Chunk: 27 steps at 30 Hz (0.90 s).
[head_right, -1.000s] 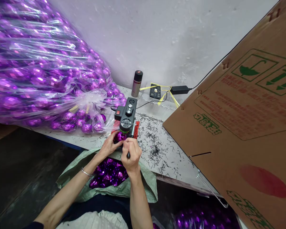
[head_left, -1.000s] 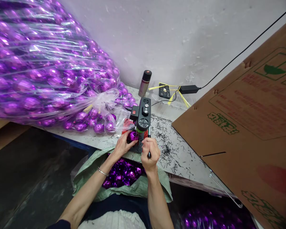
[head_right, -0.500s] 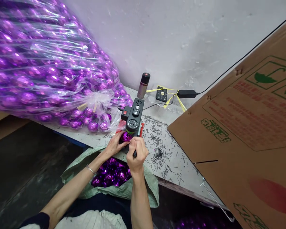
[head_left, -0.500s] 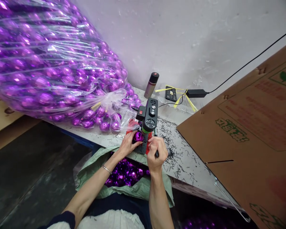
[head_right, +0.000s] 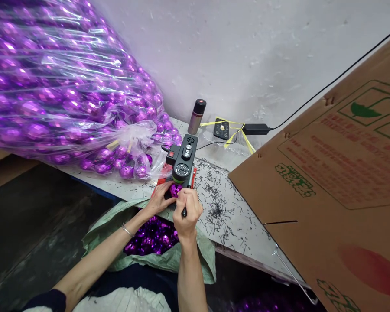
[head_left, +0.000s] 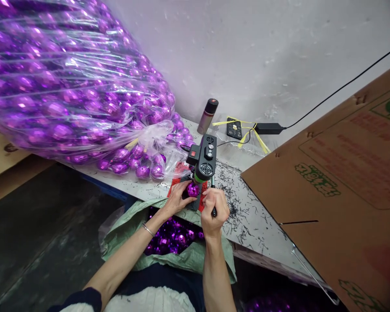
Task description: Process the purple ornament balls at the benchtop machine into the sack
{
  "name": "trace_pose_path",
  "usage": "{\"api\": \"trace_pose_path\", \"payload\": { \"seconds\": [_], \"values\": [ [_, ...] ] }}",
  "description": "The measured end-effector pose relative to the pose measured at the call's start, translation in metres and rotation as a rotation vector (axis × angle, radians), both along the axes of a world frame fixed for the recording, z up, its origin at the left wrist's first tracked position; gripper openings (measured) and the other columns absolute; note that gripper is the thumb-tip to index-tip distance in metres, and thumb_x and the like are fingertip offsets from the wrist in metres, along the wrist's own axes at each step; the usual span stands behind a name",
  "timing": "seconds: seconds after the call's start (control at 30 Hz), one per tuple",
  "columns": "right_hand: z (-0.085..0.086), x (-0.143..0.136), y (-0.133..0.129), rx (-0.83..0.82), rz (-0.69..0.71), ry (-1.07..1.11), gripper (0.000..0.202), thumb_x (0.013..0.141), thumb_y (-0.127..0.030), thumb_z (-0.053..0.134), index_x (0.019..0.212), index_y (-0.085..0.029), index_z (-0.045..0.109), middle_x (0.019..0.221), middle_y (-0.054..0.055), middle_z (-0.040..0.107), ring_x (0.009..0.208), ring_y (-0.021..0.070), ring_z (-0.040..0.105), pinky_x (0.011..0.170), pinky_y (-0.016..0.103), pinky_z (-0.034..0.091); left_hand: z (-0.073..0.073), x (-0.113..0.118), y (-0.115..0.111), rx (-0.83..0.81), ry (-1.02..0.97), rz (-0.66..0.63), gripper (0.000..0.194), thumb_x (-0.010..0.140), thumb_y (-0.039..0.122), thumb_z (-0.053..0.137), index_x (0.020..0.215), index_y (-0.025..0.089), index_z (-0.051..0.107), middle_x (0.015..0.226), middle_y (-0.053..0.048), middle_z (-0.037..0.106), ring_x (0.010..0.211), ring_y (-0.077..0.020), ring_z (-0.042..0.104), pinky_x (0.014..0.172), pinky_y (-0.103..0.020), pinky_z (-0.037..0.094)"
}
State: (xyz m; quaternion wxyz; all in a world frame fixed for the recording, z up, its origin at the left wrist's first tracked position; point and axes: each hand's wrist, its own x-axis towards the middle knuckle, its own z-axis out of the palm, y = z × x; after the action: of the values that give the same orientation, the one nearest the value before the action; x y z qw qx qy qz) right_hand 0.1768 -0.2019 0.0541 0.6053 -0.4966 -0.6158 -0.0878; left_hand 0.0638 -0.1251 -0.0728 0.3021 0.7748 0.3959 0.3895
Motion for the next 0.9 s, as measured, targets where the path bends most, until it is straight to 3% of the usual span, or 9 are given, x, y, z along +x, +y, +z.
{"api": "trace_pose_path", "payload": {
  "seconds": [0.33,0.53,0.9],
  "values": [
    [-0.003,0.001,-0.001,-0.001,0.019,-0.006,0.027,0.097,-0.009,0.046,0.075,-0.021,0.054,0.073,0.001,0.061,0.071,0.0141,0.061,0.065,0.029,0.049,-0.009,-0.005,0.001,0.013,-0.023,-0.013,0.062,0.089,0.046,0.071,0.142,0.019,0.054,0.131,-0.016,0.068,0.123,-0.0322,0.064,0.106,-0.051,0.048],
    [-0.004,0.001,-0.001,-0.009,0.017,-0.003,0.027,0.097,-0.007,0.046,0.076,-0.022,0.053,0.073,0.0,0.06,0.071,0.0137,0.061,0.066,0.029,0.048,-0.003,-0.013,0.007,-0.021,0.02,-0.051,0.062,0.088,0.047,0.073,0.141,0.021,0.055,0.125,-0.013,0.07,0.12,-0.0317,0.063,0.107,-0.051,0.047],
    [0.0,0.001,-0.003,-0.023,0.006,-0.016,0.028,0.098,-0.009,0.045,0.075,-0.022,0.054,0.073,0.001,0.061,0.069,0.0138,0.061,0.064,0.029,0.048,-0.001,-0.002,0.013,-0.029,0.079,-0.05,0.062,0.089,0.043,0.072,0.144,0.023,0.053,0.123,-0.012,0.068,0.117,-0.0311,0.062,0.106,-0.049,0.045]
  ]
}}
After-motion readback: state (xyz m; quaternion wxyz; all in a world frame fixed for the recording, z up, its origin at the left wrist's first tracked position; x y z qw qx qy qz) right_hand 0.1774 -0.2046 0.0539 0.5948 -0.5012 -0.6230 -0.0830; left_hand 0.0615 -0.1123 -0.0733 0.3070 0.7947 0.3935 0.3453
